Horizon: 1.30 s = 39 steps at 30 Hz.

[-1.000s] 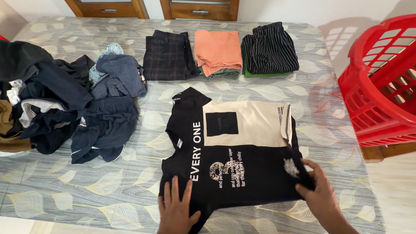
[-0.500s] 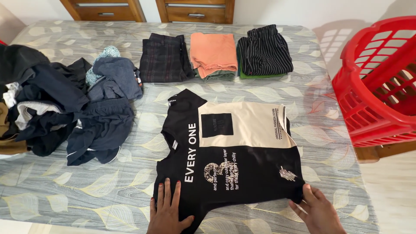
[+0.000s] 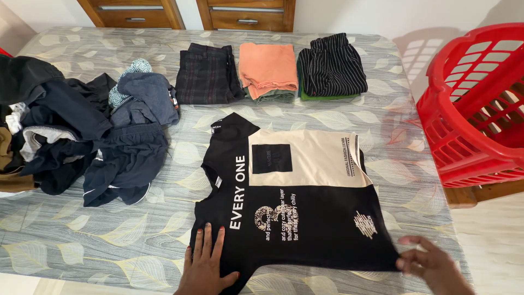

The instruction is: The person folds multiple garments one by one on a patterned table. Items include green shorts, a peach t-shirt, striped shorts, plaid shorts, a black-and-white t-shirt, and navy shorts. Each item is smoothed, folded into a compact rectangle, and placed in a growing stack.

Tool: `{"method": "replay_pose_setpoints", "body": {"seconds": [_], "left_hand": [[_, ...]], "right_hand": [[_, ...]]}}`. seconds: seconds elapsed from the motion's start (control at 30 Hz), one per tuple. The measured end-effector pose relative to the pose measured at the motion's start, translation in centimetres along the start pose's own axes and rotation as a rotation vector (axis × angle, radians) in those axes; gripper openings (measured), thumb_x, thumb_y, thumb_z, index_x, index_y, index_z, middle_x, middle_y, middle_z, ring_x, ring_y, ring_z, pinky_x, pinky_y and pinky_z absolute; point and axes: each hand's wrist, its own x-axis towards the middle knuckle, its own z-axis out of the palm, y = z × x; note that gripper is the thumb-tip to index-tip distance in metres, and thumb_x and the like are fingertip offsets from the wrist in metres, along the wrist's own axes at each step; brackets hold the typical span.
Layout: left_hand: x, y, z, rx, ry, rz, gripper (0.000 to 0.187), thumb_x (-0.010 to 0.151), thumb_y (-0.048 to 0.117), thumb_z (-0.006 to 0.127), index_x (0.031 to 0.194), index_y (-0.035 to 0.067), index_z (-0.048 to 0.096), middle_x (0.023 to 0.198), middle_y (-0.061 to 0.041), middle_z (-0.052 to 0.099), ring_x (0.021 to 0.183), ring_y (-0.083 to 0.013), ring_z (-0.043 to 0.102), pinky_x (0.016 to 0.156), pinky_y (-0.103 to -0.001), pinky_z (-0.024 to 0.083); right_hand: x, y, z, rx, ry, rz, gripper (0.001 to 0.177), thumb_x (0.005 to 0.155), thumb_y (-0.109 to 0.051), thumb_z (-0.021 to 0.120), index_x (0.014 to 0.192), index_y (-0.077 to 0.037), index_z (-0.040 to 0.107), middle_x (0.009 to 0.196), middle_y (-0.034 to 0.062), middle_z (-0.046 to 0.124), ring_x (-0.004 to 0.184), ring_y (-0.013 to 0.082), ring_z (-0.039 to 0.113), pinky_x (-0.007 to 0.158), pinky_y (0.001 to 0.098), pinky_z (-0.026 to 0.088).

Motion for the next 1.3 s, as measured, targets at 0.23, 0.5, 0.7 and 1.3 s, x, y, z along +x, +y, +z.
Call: {"method": "replay_pose_setpoints", "body": {"seconds": [0.23,0.5,0.7,1.3], "left_hand": [[-2.9,-0.4,-2.2,0.138,-0.035,0.016,0.098,0.095,0.062,0.061,0.163,0.027,-0.001,0.171,-0.014,-0.005,0.159,-0.0296,0.001,0.121,-0.072,0.008],[3.5,-0.8,-8.0,0.025,0.686,0.359,0.072,0.083,0.021,0.068,0.149,0.011,0.042,0.151,-0.02,0.041,0.135,-0.0361,0.039,0.111,-0.061,0.03],[12.8,2.1,-16.3,0.061,0.713,0.419,0.07,0.077,0.02,0.075,0.141,0.009,0.049,0.151,-0.022,0.038,0.138,-0.0382,0.037,0.11,-0.054,0.034],[24.1,1.8,-21.2,0.004,0.325,0.251,0.072,0.089,0.027,0.071,0.151,0.014,0.035,0.159,-0.031,0.023,0.146,-0.0448,0.03,0.11,-0.05,0.043]], "right_hand": [[3.0,-0.4,1.5,-0.675,0.123,-0.213,0.055,0.077,-0.018,0.084,0.126,-0.016,0.06,0.105,0.0068,0.077,0.099,0.0249,0.076,0.088,0.041,0.061],[8.7,-18.6,7.5,-0.776,0.387,-0.493,0.054,0.09,-0.036,0.067,0.135,-0.008,0.058,0.132,0.023,0.061,0.115,0.0409,0.063,0.097,0.0507,0.051],[12.7,-26.1,10.2,-1.003,0.417,-0.474,0.064,0.085,-0.032,0.069,0.138,-0.002,0.052,0.137,0.0246,0.047,0.121,0.0464,0.054,0.097,0.0555,0.05],[26.9,-24.9,2.6,0.029,0.278,0.33,0.019,0.099,-0.017,0.066,0.115,-0.007,0.064,0.102,0.0068,0.066,0.099,0.0202,0.067,0.086,0.0468,0.054]]}}
